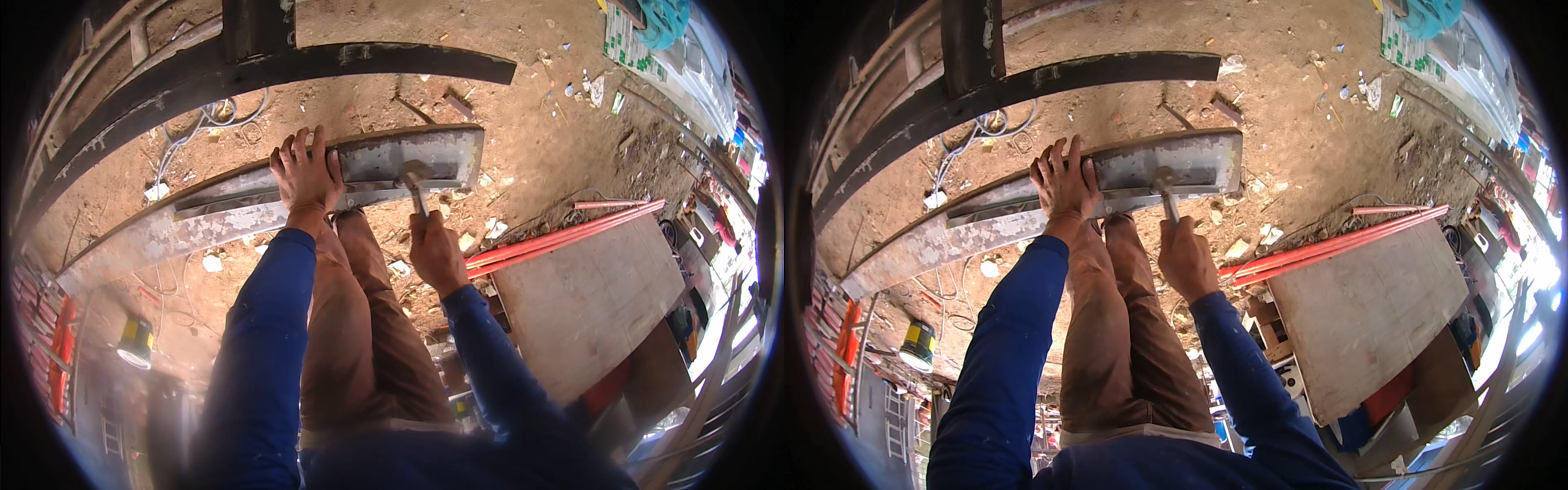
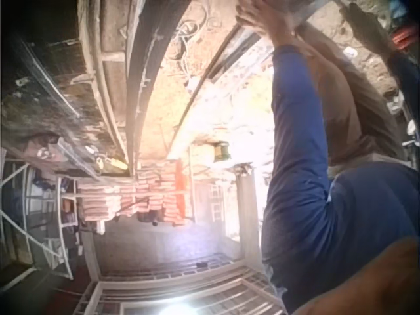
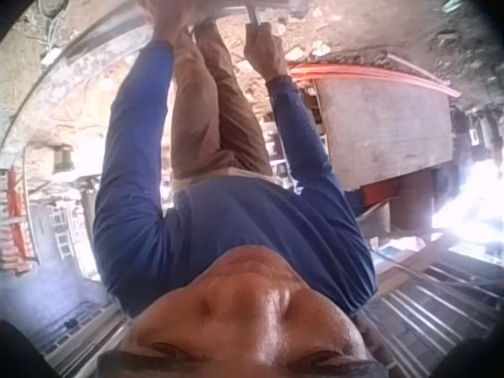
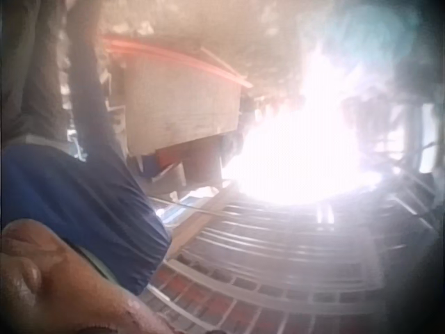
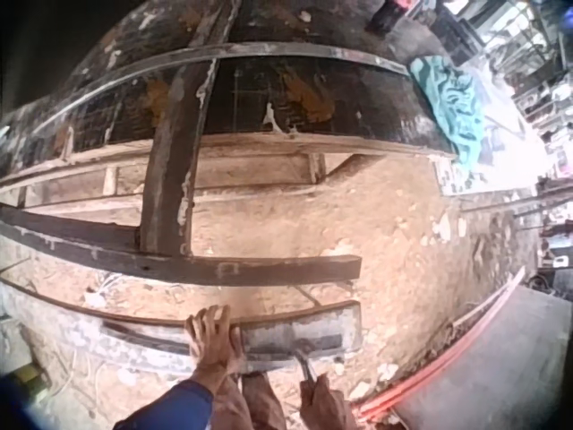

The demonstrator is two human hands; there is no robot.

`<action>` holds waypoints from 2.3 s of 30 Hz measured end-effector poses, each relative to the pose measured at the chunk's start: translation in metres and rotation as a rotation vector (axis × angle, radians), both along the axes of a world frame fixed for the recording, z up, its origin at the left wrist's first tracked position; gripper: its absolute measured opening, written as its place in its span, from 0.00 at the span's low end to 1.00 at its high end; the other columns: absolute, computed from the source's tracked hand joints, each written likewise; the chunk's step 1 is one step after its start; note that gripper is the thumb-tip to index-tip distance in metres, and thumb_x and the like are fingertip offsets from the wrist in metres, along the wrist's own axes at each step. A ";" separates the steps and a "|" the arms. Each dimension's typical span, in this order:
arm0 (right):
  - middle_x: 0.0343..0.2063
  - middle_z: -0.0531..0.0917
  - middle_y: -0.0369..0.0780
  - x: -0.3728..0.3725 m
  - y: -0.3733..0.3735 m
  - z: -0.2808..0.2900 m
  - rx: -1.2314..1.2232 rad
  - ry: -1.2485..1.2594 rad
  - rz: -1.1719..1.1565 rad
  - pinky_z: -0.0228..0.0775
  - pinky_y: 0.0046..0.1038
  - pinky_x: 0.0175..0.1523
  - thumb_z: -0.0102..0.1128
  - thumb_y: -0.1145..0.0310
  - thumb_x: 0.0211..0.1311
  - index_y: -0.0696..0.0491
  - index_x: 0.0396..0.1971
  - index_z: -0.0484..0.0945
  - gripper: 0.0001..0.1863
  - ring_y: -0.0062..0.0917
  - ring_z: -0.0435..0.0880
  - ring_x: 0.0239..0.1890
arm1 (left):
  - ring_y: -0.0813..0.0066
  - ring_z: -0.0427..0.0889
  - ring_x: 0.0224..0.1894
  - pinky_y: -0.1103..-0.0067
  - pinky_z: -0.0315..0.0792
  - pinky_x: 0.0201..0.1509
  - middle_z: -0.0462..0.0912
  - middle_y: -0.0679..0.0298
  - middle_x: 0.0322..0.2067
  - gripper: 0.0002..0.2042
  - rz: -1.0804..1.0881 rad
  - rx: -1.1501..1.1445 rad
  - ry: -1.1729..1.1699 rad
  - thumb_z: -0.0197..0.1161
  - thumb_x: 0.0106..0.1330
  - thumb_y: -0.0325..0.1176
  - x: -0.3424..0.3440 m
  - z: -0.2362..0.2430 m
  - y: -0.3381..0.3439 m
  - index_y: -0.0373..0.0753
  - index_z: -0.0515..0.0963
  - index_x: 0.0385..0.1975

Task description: The person uses tin snips to cut a long metal bar resting on a workbench. After cutting, they use a hammer to strike and shape the metal bar on the workbench surface.

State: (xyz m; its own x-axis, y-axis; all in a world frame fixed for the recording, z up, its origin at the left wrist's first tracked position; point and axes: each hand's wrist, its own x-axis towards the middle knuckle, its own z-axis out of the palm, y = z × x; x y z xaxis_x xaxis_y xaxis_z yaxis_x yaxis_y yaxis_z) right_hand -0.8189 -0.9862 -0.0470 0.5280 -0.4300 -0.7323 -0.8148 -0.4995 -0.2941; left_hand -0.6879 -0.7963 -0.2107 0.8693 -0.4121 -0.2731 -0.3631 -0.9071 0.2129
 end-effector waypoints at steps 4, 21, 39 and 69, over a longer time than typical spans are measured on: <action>0.22 0.83 0.63 0.020 -0.015 0.018 0.013 -0.063 -0.044 0.72 0.63 0.34 0.56 0.54 0.88 0.60 0.41 0.70 0.21 0.68 0.84 0.30 | 0.52 0.65 0.77 0.46 0.55 0.80 0.70 0.60 0.73 0.28 -0.019 0.032 -0.044 0.57 0.80 0.47 0.003 -0.001 0.002 0.50 0.73 0.78; 0.27 0.86 0.55 -0.040 -0.042 -0.039 -0.283 -0.164 -0.457 0.74 0.54 0.41 0.73 0.47 0.76 0.60 0.42 0.78 0.27 0.58 0.86 0.32 | 0.42 0.65 0.76 0.43 0.56 0.80 0.65 0.47 0.77 0.33 0.009 -0.165 0.025 0.63 0.82 0.46 0.011 0.021 -0.004 0.37 0.66 0.81; 0.26 0.85 0.47 -0.091 -0.033 -0.049 -0.215 -0.289 -0.725 0.75 0.43 0.38 0.75 0.56 0.76 0.58 0.38 0.76 0.21 0.41 0.84 0.28 | 0.51 0.80 0.57 0.56 0.77 0.62 0.83 0.59 0.53 0.13 -0.491 -0.354 0.309 0.71 0.74 0.33 -0.025 0.036 -0.018 0.42 0.84 0.55; 0.34 0.89 0.60 -0.030 -0.021 0.017 -0.043 -0.241 -0.355 0.77 0.59 0.41 0.58 0.54 0.86 0.58 0.67 0.73 0.25 0.63 0.89 0.37 | 0.49 0.58 0.87 0.51 0.53 0.90 0.60 0.49 0.86 0.30 -0.994 -0.247 0.021 0.59 0.83 0.47 0.014 0.012 -0.052 0.53 0.71 0.83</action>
